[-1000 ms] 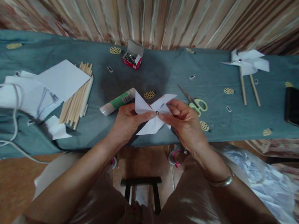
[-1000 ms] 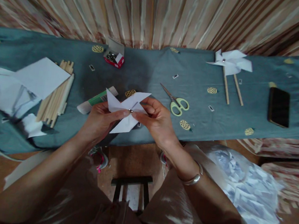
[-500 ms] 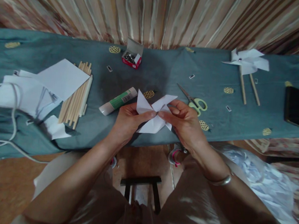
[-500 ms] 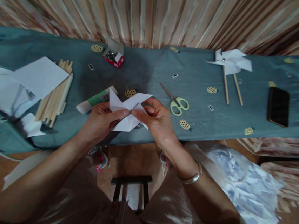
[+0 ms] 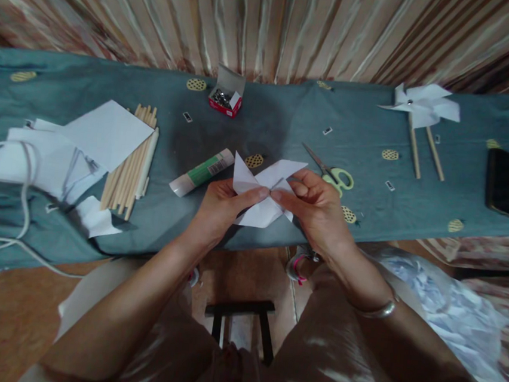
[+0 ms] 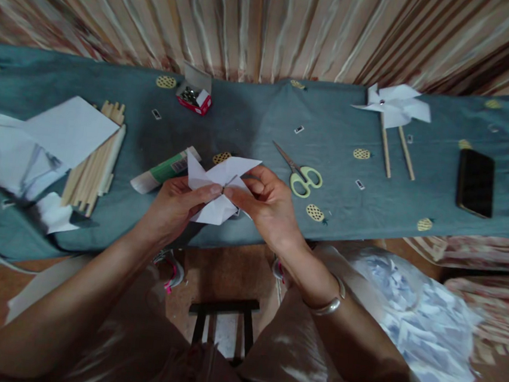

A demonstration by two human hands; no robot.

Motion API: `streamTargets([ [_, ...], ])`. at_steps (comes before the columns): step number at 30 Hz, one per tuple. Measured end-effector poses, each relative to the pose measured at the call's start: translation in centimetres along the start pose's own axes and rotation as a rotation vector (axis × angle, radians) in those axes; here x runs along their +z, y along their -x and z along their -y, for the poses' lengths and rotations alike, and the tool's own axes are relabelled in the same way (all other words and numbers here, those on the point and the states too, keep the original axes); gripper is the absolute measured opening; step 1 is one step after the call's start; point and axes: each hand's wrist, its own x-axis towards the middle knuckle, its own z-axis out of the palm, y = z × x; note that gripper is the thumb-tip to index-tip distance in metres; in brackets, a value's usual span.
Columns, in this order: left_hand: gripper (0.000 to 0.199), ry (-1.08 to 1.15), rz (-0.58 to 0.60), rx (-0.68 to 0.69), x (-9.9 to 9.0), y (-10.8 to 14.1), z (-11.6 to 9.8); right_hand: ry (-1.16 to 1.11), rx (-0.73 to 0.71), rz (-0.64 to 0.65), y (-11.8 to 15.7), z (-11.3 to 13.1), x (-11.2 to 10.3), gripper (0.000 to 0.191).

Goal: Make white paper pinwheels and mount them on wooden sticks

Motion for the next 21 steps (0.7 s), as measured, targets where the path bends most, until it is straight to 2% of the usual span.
streamTargets([
  [13,0.03,0.016,0.02,-0.009,0.3,-0.1,-0.1,0.118,-0.073,0.005,0.0,0.0,-0.2,0.045],
  [16,0.031,0.024,-0.01,-0.015,0.3,-0.1,-0.1,0.175,-0.158,-0.036,-0.2,-0.3,-0.2,0.045],
  [21,0.032,0.032,-0.057,-0.017,0.3,-0.1,-0.1,0.348,-0.35,-0.184,-0.4,-1.1,-0.8,0.039],
])
